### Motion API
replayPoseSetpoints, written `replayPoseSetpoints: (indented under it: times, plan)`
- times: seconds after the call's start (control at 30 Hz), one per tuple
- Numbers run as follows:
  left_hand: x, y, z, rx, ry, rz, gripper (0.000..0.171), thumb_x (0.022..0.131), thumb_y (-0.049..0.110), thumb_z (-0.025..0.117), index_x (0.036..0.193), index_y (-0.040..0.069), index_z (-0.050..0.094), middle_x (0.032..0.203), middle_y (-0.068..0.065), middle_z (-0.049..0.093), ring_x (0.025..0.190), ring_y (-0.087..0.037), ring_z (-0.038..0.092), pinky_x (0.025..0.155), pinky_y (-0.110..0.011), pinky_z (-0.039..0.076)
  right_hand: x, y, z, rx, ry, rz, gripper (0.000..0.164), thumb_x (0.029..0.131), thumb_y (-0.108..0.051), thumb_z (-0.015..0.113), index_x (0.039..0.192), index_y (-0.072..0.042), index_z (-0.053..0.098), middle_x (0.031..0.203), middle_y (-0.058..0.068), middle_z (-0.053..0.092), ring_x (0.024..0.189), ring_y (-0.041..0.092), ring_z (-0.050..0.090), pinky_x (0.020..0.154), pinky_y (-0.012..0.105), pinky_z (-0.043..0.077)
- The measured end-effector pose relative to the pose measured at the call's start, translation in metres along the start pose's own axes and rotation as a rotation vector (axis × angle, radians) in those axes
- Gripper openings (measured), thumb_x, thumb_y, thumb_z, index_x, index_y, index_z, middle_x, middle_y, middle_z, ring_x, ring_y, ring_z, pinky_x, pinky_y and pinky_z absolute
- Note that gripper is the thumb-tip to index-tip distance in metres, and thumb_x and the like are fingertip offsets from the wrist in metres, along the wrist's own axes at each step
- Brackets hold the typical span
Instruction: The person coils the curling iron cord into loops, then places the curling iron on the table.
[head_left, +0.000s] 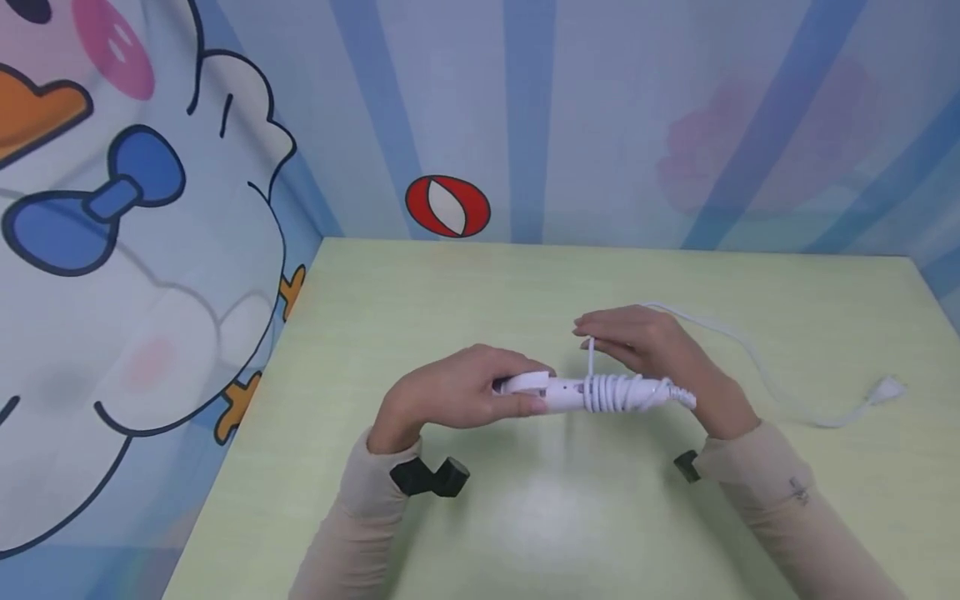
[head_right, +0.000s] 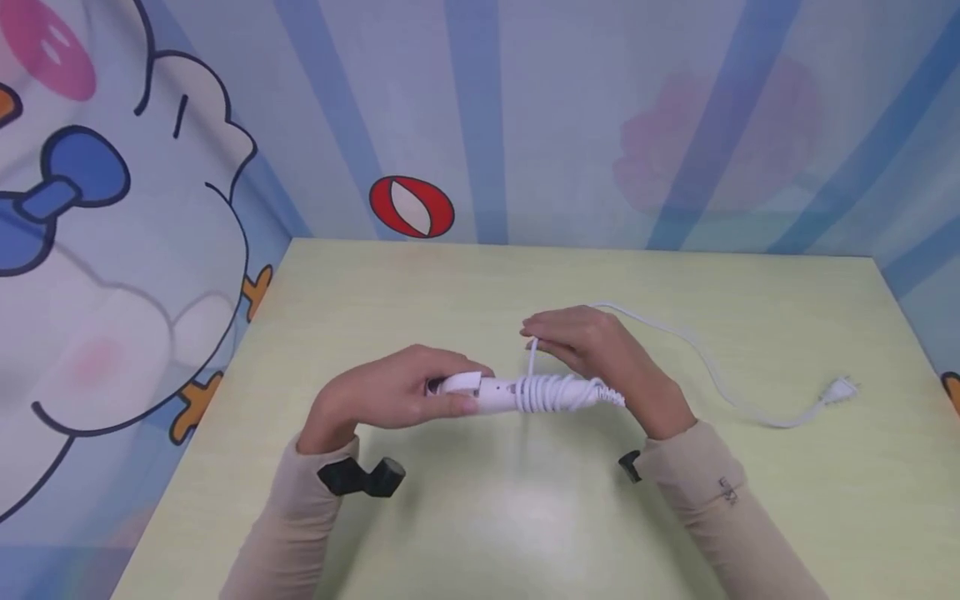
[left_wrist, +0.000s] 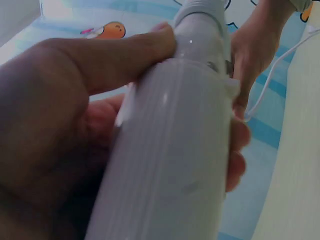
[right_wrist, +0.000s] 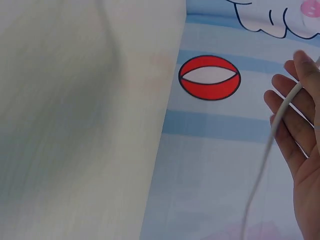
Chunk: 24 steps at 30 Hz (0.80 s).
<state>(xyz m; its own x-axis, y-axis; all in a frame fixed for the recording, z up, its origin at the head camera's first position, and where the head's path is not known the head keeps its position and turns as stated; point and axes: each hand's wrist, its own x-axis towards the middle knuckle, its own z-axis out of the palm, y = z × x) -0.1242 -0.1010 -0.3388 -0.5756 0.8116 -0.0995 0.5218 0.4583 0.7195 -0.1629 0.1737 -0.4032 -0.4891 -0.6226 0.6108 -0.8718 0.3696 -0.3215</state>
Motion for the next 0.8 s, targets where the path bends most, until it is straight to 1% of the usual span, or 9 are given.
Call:
replayPoseSetpoints:
  times: [0.07, 0.13, 0.23, 0.33, 0.37, 0.47, 0.57, 0.67, 0.8]
  plan:
    - [0.000, 0.004, 0.002, 0.044, -0.026, -0.003, 0.023, 0.095, 0.033, 0.057, 0.112, 0.019, 0.064, 0.093, 0.007, 0.062, 0.078, -0.006, 0.055, 0.072, -0.022, 0.047, -0.001, 0.003, -0.003, -0.033, -0.018, 0.020, 0.029, 0.095, -0.028, 0.057, 0.111, -0.009, 0.071, 0.110, 0.007, 0.070, 0.100, 0.023, 0.067, 0.086, 0.032, 0.050]
    - [0.001, 0.009, 0.004, 0.093, -0.038, -0.030, 0.024, 0.095, 0.034, 0.058, 0.113, 0.019, 0.065, 0.094, 0.008, 0.062, 0.079, -0.006, 0.056, 0.073, -0.022, 0.047, -0.002, 0.006, -0.004, -0.066, -0.037, 0.037, 0.028, 0.095, -0.029, 0.057, 0.110, -0.011, 0.071, 0.109, 0.005, 0.071, 0.099, 0.022, 0.067, 0.084, 0.035, 0.051]
    - [0.002, 0.015, 0.008, 0.163, -0.041, -0.088, 0.021, 0.095, 0.035, 0.058, 0.110, 0.021, 0.064, 0.091, 0.009, 0.061, 0.078, -0.006, 0.055, 0.072, -0.022, 0.046, -0.001, 0.007, -0.009, -0.077, -0.063, 0.052, 0.027, 0.094, -0.030, 0.058, 0.110, -0.012, 0.072, 0.106, 0.004, 0.072, 0.096, 0.021, 0.068, 0.082, 0.037, 0.052]
    - [0.004, 0.020, 0.014, 0.233, -0.031, -0.151, 0.019, 0.094, 0.037, 0.058, 0.105, 0.023, 0.063, 0.085, 0.009, 0.058, 0.076, -0.007, 0.054, 0.068, -0.023, 0.045, 0.003, 0.004, -0.015, -0.107, -0.086, 0.057, 0.023, 0.091, -0.025, 0.064, 0.109, -0.013, 0.072, 0.103, 0.002, 0.072, 0.092, 0.018, 0.069, 0.078, 0.036, 0.053]
    - [0.005, 0.021, 0.016, 0.259, -0.026, -0.174, 0.019, 0.094, 0.039, 0.058, 0.104, 0.023, 0.063, 0.084, 0.009, 0.058, 0.075, -0.007, 0.053, 0.067, -0.024, 0.044, 0.005, 0.002, -0.017, -0.118, -0.090, 0.058, 0.022, 0.089, -0.022, 0.067, 0.108, -0.013, 0.073, 0.102, 0.001, 0.073, 0.091, 0.018, 0.069, 0.077, 0.036, 0.053]
    - [0.007, 0.024, 0.021, 0.339, 0.006, -0.237, 0.021, 0.093, 0.042, 0.058, 0.103, 0.023, 0.062, 0.079, 0.009, 0.056, 0.071, -0.008, 0.052, 0.061, -0.025, 0.042, 0.010, -0.004, -0.023, -0.173, -0.096, 0.053, 0.024, 0.081, -0.015, 0.074, 0.105, -0.013, 0.074, 0.098, 0.001, 0.073, 0.086, 0.017, 0.070, 0.073, 0.035, 0.054]
    - [0.011, 0.022, 0.027, 0.418, 0.049, -0.295, 0.024, 0.093, 0.043, 0.059, 0.104, 0.023, 0.063, 0.076, 0.007, 0.055, 0.066, -0.010, 0.051, 0.056, -0.025, 0.040, 0.014, -0.011, -0.026, -0.216, -0.098, 0.054, 0.026, 0.075, -0.009, 0.079, 0.100, -0.012, 0.075, 0.091, 0.000, 0.073, 0.078, 0.014, 0.069, 0.067, 0.033, 0.054]
    - [0.016, 0.016, 0.031, 0.472, 0.102, -0.355, 0.026, 0.092, 0.043, 0.060, 0.105, 0.021, 0.063, 0.075, 0.007, 0.055, 0.065, -0.010, 0.050, 0.053, -0.025, 0.038, 0.017, -0.019, -0.027, -0.236, -0.129, 0.082, 0.022, 0.075, -0.008, 0.079, 0.096, -0.011, 0.075, 0.084, -0.001, 0.072, 0.069, 0.010, 0.066, 0.061, 0.029, 0.052]
    - [0.025, 0.009, 0.035, 0.511, 0.169, -0.422, 0.030, 0.092, 0.045, 0.059, 0.107, 0.020, 0.063, 0.074, 0.005, 0.055, 0.063, -0.011, 0.050, 0.052, -0.025, 0.037, 0.020, -0.029, -0.025, -0.253, -0.185, 0.154, 0.017, 0.078, -0.006, 0.076, 0.095, -0.009, 0.074, 0.080, -0.001, 0.070, 0.062, 0.007, 0.060, 0.056, 0.027, 0.050]
